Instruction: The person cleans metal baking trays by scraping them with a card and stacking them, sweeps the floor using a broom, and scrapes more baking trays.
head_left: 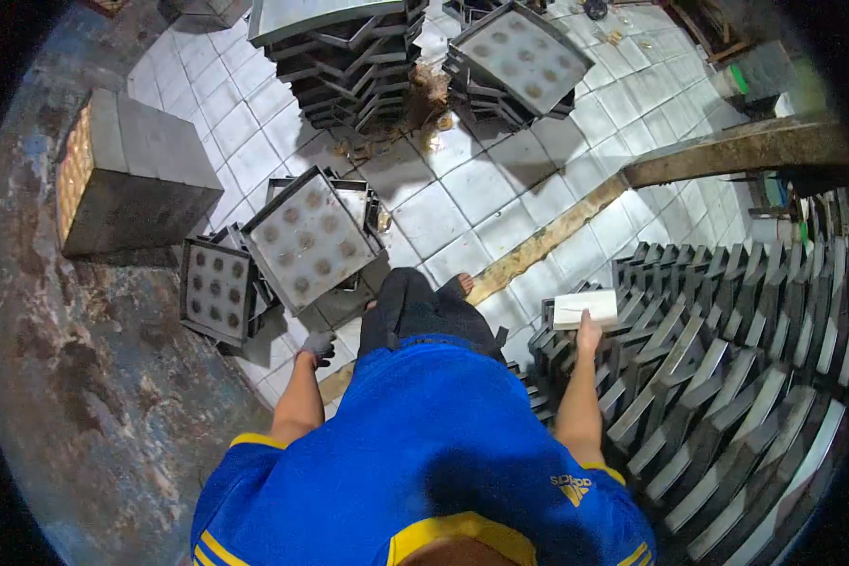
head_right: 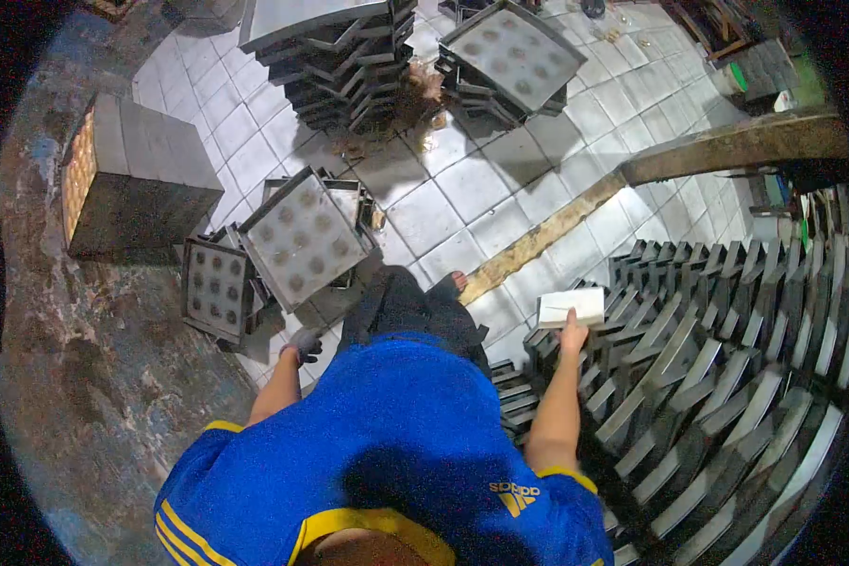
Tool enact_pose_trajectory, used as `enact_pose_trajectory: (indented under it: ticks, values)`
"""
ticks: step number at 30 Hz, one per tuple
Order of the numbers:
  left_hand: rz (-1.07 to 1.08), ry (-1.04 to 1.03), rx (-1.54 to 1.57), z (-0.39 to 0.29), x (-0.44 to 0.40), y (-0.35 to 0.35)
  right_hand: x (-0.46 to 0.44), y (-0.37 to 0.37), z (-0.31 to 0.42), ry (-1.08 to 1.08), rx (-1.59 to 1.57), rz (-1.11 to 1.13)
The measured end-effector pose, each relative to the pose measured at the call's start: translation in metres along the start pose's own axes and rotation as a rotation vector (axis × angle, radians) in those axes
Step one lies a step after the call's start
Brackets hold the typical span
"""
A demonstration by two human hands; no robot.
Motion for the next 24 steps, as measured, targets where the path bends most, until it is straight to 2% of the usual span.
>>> enact_pose_trajectory:
  ticks: [2, 4, 6, 8, 10, 12, 13, 14, 15, 16, 18, 20, 21, 22, 23, 24]
  values:
    - [0.083, -0.003, 0.035, -0.020, 0.016, -0.040, -0.088, -0.005, 0.005, 0.381, 0.250, -0.130]
    - [-0.003, -0.127, 0.172, -0.053, 0.033, -0.077, -0.123, -0.011, 0.086, 0.145, 0.454, 0.047]
    - [-0.029, -0.203, 0.172, -0.085, 0.022, -0.104, -0.172, -0.042, 0.123, 0.365, 0.514, 0.041]
    - [-0.058, -0.230, 0.116, -0.127, 0.016, -0.123, -0.200, -0.075, 0.172, 0.475, 0.529, 0.178]
    - [-0.098, -0.365, 0.050, -0.166, 0.005, -0.138, -0.226, -0.114, 0.205, 0.439, 0.393, 0.286]
    - [-0.270, -0.383, 0.018, -0.218, 0.012, -0.153, -0.243, -0.153, 0.241, 0.394, 0.275, 0.365]
    - [-0.270, -0.359, -0.011, -0.224, -0.038, -0.159, -0.223, -0.169, 0.278, 0.445, 0.265, 0.389]
    - [-0.357, -0.567, -0.188, -0.232, -0.090, -0.167, -0.219, -0.161, 0.293, 0.520, 0.341, 0.401]
    - [-0.259, -0.429, 0.192, -0.273, -0.008, -0.172, -0.220, -0.155, 0.305, 0.597, 0.414, 0.407]
    - [-0.177, -0.449, 0.459, -0.294, -0.010, -0.185, -0.249, -0.168, 0.307, 0.692, 0.488, 0.445]
    - [-0.174, -0.571, 0.489, -0.336, 0.009, -0.195, -0.340, -0.190, 0.296, 0.841, 0.609, 0.550]
    - [-0.315, -0.677, 0.475, -0.350, 0.054, -0.206, -0.431, -0.197, 0.300, 0.731, 0.940, 0.656]
    - [-0.337, -0.658, 0.376, -0.352, 0.062, -0.209, -0.452, -0.194, 0.306, 0.624, 0.720, 0.785]
    - [-0.361, -0.632, 0.418, -0.345, 0.064, -0.216, -0.462, -0.201, 0.316, 0.498, 0.498, 0.897]
    - [-0.394, -0.614, 0.492, -0.338, 0.061, -0.222, -0.445, -0.200, 0.344, 0.414, 0.452, 0.888]
    - [-0.423, -0.591, 0.566, -0.331, 0.057, -0.229, -0.452, -0.216, 0.363, 0.427, 0.486, 0.922]
Point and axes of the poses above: each hand's wrist, its own x-axis away from the middle knuckle, its own y-axis out of the back of the hand, z = x × y, the point moved 1 cm from there along -x, towards the middle knuckle, and after that the axes turned 4 degrees about x, right-handed, at the moved point
